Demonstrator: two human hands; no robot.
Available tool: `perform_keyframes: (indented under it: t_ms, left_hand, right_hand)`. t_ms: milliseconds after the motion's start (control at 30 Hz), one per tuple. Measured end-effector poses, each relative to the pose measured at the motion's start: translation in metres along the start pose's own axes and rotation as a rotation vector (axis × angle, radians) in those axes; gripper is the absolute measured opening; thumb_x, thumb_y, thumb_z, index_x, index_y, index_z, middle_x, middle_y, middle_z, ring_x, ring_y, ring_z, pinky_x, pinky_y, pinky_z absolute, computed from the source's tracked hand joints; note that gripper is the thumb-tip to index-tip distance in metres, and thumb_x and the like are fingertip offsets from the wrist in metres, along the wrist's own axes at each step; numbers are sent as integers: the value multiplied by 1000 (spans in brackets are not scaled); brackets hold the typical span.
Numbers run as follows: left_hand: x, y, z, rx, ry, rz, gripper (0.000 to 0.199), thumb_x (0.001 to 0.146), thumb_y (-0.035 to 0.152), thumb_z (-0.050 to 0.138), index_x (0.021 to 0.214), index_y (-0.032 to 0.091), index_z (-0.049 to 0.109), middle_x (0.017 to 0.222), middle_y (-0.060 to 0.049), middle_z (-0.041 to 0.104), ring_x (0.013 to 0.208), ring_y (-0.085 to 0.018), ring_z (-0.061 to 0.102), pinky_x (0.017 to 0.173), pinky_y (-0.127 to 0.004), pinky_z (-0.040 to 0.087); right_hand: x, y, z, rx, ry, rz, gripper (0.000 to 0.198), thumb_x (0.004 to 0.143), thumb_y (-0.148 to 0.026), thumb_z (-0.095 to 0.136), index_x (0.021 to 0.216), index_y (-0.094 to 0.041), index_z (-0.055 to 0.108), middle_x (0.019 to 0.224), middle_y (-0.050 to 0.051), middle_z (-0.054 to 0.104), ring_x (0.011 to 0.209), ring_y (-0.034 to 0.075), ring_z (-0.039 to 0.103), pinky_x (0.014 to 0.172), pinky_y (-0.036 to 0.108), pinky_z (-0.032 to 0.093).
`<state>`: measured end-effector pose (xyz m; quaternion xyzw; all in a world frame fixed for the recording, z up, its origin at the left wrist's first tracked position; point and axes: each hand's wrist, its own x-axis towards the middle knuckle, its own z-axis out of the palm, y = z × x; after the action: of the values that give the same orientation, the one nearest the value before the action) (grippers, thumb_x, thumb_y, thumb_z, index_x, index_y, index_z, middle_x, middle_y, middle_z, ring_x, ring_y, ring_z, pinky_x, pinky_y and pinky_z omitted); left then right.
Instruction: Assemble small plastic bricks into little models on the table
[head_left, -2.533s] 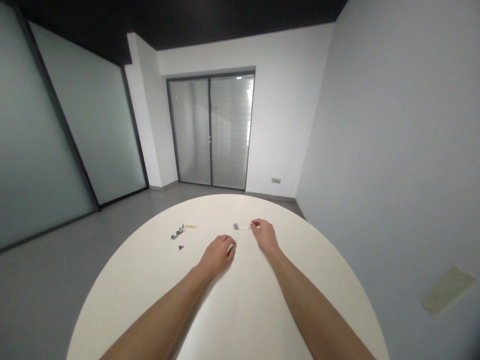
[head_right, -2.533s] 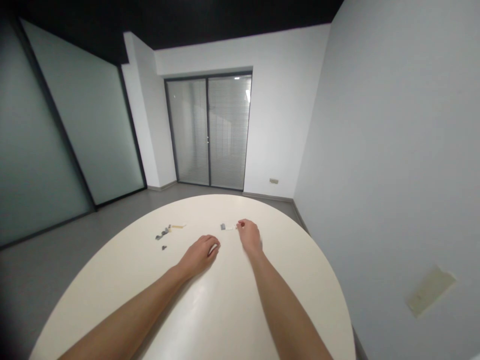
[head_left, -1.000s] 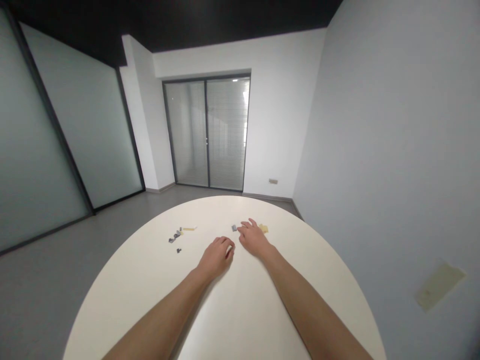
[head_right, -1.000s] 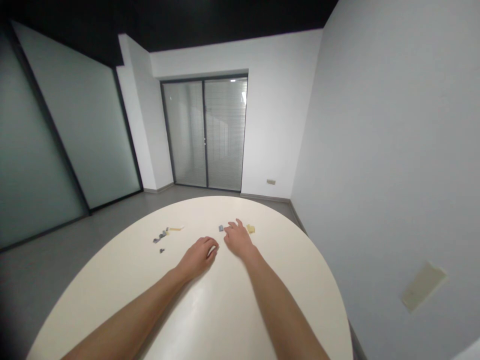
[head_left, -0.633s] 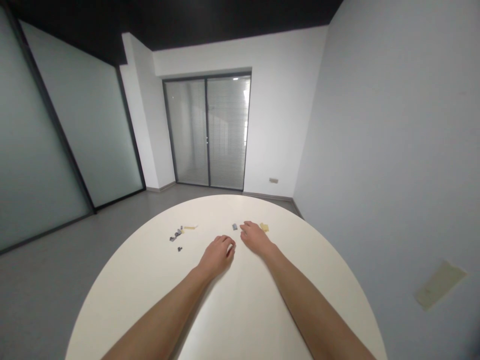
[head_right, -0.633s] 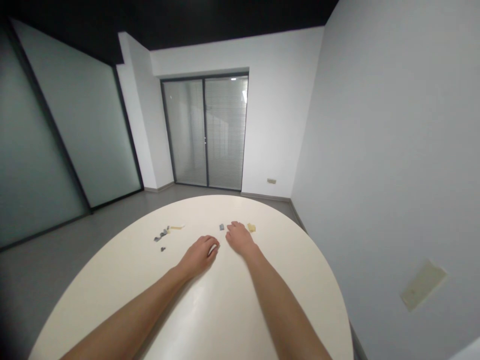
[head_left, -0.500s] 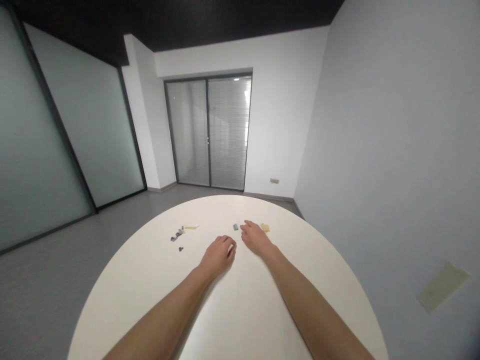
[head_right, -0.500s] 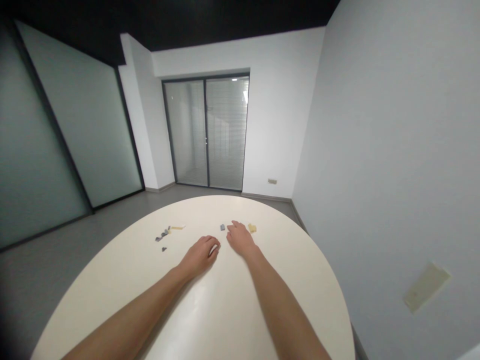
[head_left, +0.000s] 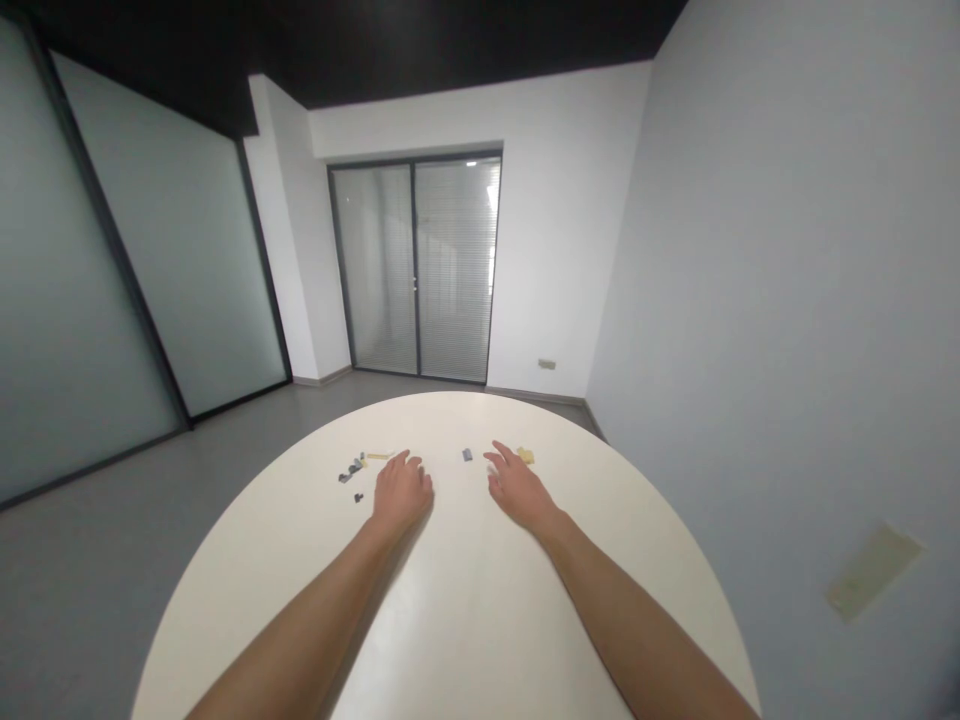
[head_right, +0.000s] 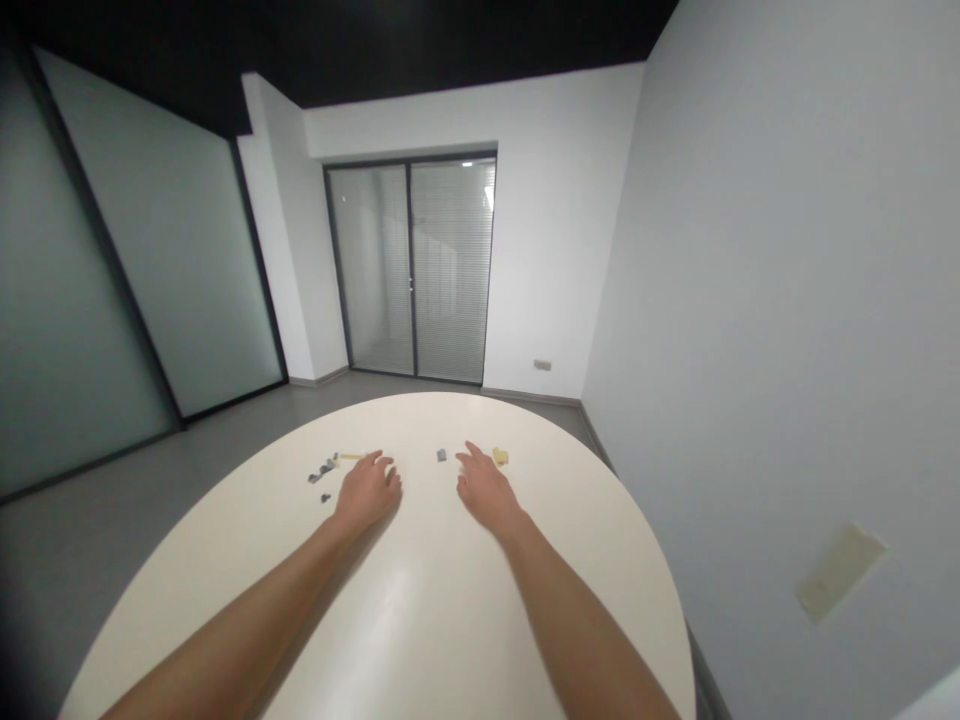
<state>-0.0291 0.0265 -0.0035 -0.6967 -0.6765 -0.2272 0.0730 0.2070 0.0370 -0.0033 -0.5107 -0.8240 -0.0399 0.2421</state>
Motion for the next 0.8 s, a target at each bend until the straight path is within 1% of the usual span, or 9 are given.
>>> perform_keyframes:
  t_ms: [100,167,267,333,467,567,667,733,800]
  left_hand:
    - [8,-18,3,96,-40,-64,49,86,33,47,127,8,57,144,-21,45,132,-32,41,108,-44,31]
    - [11,-26,4,121,-49,-75,57,86,37,47,135,9,50,148,-22,39,136,-35,36,110,-48,26]
    - [13,-34,5,148,-61,-95,63,87,45,44,140,10,44,150,-22,35,139,-37,30,111,-52,22]
    - [13,-35,5,158,-73,-106,63,89,45,40,140,10,43,149,-22,38,138,-37,32,110,-53,22]
    - [10,-32,1,196,-52,-66,59,90,43,38,136,7,46,135,-23,53,127,-35,47,110,-53,21]
    - [5,-22,-5,222,-21,-57,53,90,42,38,127,8,53,126,-22,60,118,-33,55,109,-51,22]
    - [-3,-7,-12,237,-18,-49,47,88,37,42,123,8,55,119,-21,64,110,-32,59,104,-49,29]
    - [-8,2,-18,231,-33,-19,41,88,33,42,115,7,59,105,-20,69,101,-32,63,99,-46,35]
    - [-11,9,-21,220,-65,33,34,88,26,42,108,7,61,91,-19,71,94,-30,66,96,-43,38]
  right_hand:
    - [-7,-3,-2,17,13,-30,44,90,-19,46,134,-21,48,151,8,34,136,20,35,110,35,36]
    - [-9,-5,-3,19,11,-33,43,90,-17,46,132,-21,49,150,8,36,134,20,37,110,37,36]
    - [-10,-6,-3,30,11,-18,43,89,-16,47,132,-21,50,149,8,37,134,21,38,110,37,38]
    - [-9,-7,-3,42,12,-15,44,88,-14,48,132,-21,50,149,9,38,134,20,38,110,37,38]
    - [-10,-8,-5,74,8,3,43,88,-13,48,131,-20,51,147,10,40,134,21,39,109,38,38]
    - [-12,-11,-7,115,0,-47,39,89,-13,49,126,-20,55,143,11,45,131,20,42,109,38,37]
    - [-14,-17,-7,159,-33,-160,29,89,-12,49,111,-21,64,133,8,56,124,19,48,107,36,37]
    - [-14,-20,-6,188,-69,-200,27,88,-9,48,104,-21,67,118,6,65,115,18,54,102,32,41]
    - [-14,-21,-5,210,-76,-206,28,88,-8,48,103,-21,68,111,5,68,110,17,56,99,31,42]
